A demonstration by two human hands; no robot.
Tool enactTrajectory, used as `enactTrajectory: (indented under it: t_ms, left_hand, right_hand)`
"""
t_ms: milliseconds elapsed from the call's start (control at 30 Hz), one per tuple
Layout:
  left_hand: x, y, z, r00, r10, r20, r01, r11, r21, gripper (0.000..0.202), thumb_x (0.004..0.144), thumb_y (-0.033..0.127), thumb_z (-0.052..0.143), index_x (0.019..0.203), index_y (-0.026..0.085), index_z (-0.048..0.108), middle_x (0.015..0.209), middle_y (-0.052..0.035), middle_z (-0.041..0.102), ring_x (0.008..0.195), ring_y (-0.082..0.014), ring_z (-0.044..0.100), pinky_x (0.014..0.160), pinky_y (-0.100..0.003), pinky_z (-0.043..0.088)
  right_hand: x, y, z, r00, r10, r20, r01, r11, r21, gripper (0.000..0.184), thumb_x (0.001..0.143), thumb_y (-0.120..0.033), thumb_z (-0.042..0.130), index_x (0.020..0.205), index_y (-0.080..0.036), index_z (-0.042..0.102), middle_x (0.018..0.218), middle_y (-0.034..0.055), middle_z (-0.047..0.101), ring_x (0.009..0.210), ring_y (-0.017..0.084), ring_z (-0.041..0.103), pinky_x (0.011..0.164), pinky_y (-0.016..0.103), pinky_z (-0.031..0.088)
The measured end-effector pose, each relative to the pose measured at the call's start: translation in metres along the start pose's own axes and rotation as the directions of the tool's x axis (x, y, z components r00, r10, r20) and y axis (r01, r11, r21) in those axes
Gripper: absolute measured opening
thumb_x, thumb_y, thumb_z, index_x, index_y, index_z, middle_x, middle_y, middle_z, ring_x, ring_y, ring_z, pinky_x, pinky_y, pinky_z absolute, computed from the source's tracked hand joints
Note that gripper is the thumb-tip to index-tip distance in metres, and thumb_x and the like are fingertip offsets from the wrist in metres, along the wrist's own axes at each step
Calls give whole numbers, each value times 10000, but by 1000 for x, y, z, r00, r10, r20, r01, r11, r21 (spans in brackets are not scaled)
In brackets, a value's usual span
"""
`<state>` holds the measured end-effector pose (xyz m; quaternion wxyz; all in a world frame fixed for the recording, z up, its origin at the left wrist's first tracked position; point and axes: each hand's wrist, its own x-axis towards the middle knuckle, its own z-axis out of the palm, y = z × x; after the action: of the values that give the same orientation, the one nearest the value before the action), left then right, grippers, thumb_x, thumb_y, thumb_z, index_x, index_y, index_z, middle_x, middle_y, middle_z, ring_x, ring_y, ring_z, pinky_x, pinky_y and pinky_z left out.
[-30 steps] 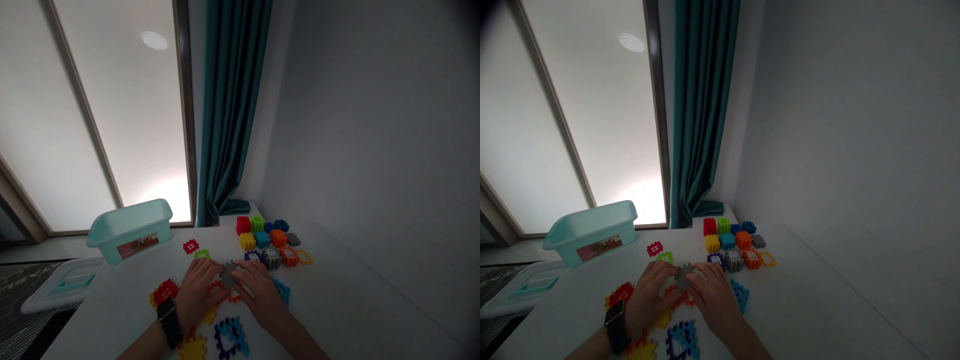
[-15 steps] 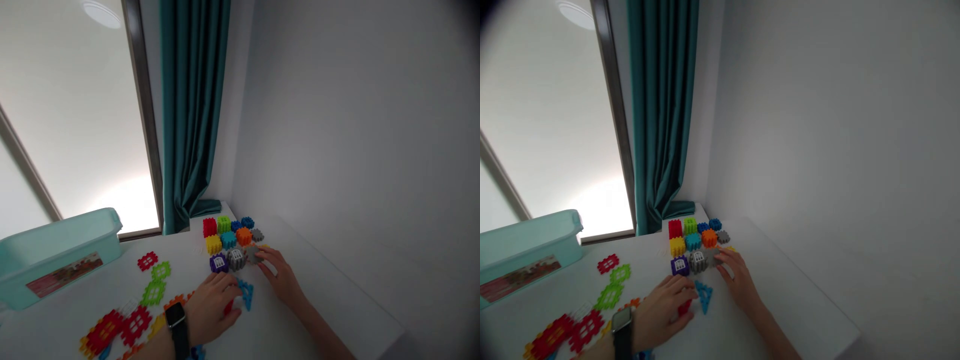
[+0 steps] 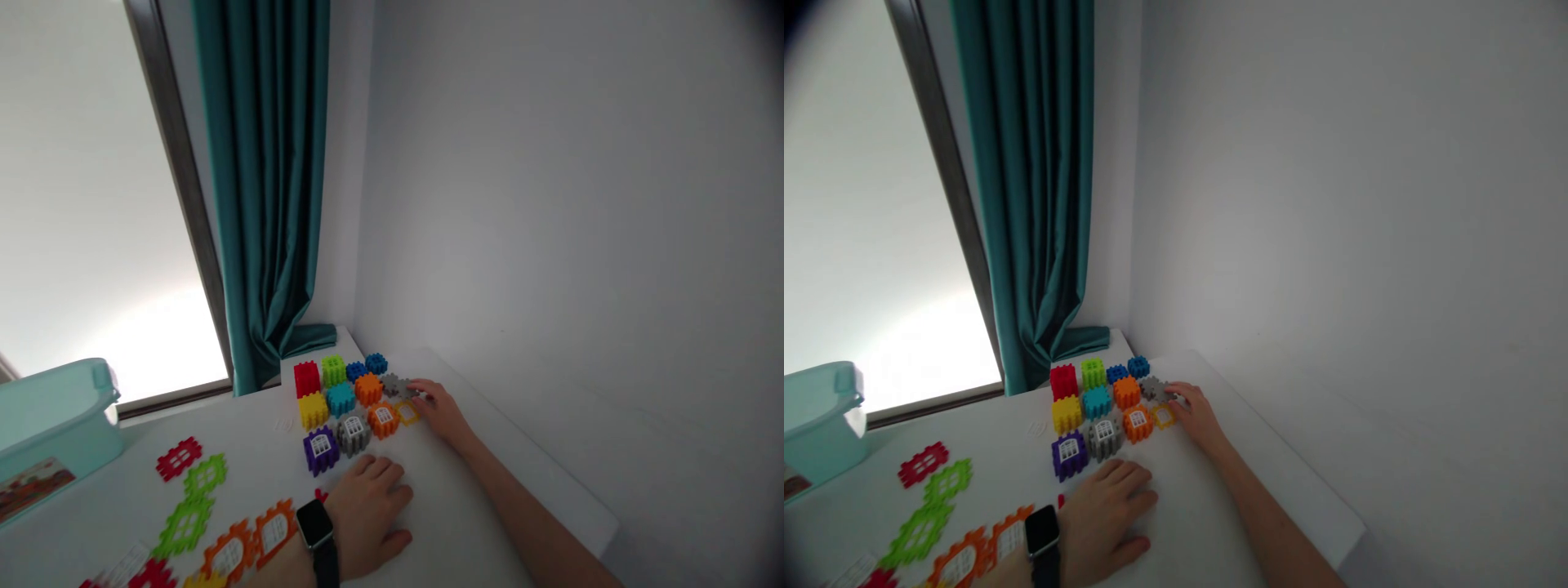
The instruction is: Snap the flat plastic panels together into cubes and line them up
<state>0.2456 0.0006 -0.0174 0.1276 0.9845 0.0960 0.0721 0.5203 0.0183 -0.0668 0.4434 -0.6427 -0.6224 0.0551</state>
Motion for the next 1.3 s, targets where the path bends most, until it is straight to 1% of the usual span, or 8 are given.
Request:
enactTrajectory:
  t_ms: [67, 200, 300, 500, 733, 900, 1067, 1300]
  left_hand:
    - [6, -2, 2, 1000, 4, 14, -4, 1000, 4, 314, 900, 427, 632, 1128, 214, 598, 1213, -94, 608, 1146, -297, 546, 992, -451, 420]
    - [11, -5, 6, 1000, -10, -1, 10, 1000, -26, 310, 899, 413, 635, 1145, 229, 594, 1221, -85, 604, 1151, -294, 541, 1001, -447, 416]
    - [10, -7, 7, 999, -43, -7, 43, 997, -64, 337, 878, 407, 661, 1168, 248, 598, 1237, -77, 602, 1163, -296, 534, 1017, -447, 409]
    - [11, -10, 10, 995, -93, 27, 96, 986, -138, 404, 795, 397, 741, 1155, 263, 617, 1294, -67, 598, 1209, -307, 517, 1057, -472, 388]
    - [12, -14, 17, 995, -100, 28, 103, 984, -147, 444, 766, 396, 754, 1173, 280, 619, 1331, -62, 592, 1240, -308, 511, 1083, -470, 379]
    - [11, -10, 12, 993, -120, 16, 121, 982, -146, 452, 758, 354, 776, 1176, 283, 620, 1332, -56, 598, 1243, -300, 513, 1084, -462, 385]
    - [12, -12, 7, 994, -96, 44, 103, 980, -173, 438, 773, 353, 772, 1179, 288, 620, 1325, -52, 603, 1231, -294, 523, 1071, -458, 397]
    - [12, -14, 7, 994, -94, 53, 102, 979, -179, 444, 770, 357, 773, 1179, 292, 613, 1327, -53, 597, 1228, -293, 521, 1071, -457, 394]
  right_hand:
    - [8, 4, 3, 1000, 3, 10, -3, 1000, 6, 275, 862, -293, 564, 1071, -243, 735, 1205, 64, 703, 1116, 252, 624, 935, 433, 511]
    - [21, 12, 9, 1000, 2, 29, -2, 1000, 12, 263, 843, -264, 584, 1047, -257, 750, 1179, 50, 713, 1133, 246, 618, 1012, 450, 470]
    - [29, 16, 13, 999, -4, 50, 3, 1000, 14, 254, 841, -256, 592, 1030, -259, 762, 1173, 51, 715, 1135, 245, 620, 1025, 450, 465]
    - [38, 19, 19, 995, -26, 93, 25, 1000, 16, 254, 860, -251, 591, 1046, -268, 763, 1186, 45, 716, 1139, 238, 625, 1045, 456, 452]
    - [42, 23, 20, 992, -38, 119, 35, 999, 24, 264, 864, -246, 596, 1072, -278, 755, 1204, 37, 716, 1141, 241, 632, 1045, 458, 452]
    - [42, 24, 21, 989, -44, 143, 40, 999, 32, 267, 861, -248, 608, 1085, -284, 750, 1202, 31, 718, 1138, 237, 638, 1041, 448, 458]
    - [43, 25, 21, 988, -56, 146, 52, 998, 35, 264, 859, -234, 612, 1081, -280, 748, 1199, 30, 720, 1128, 231, 647, 1039, 439, 460]
    - [43, 25, 22, 986, -54, 157, 50, 998, 29, 278, 861, -240, 603, 1098, -284, 742, 1198, 26, 720, 1130, 231, 646, 1042, 439, 458]
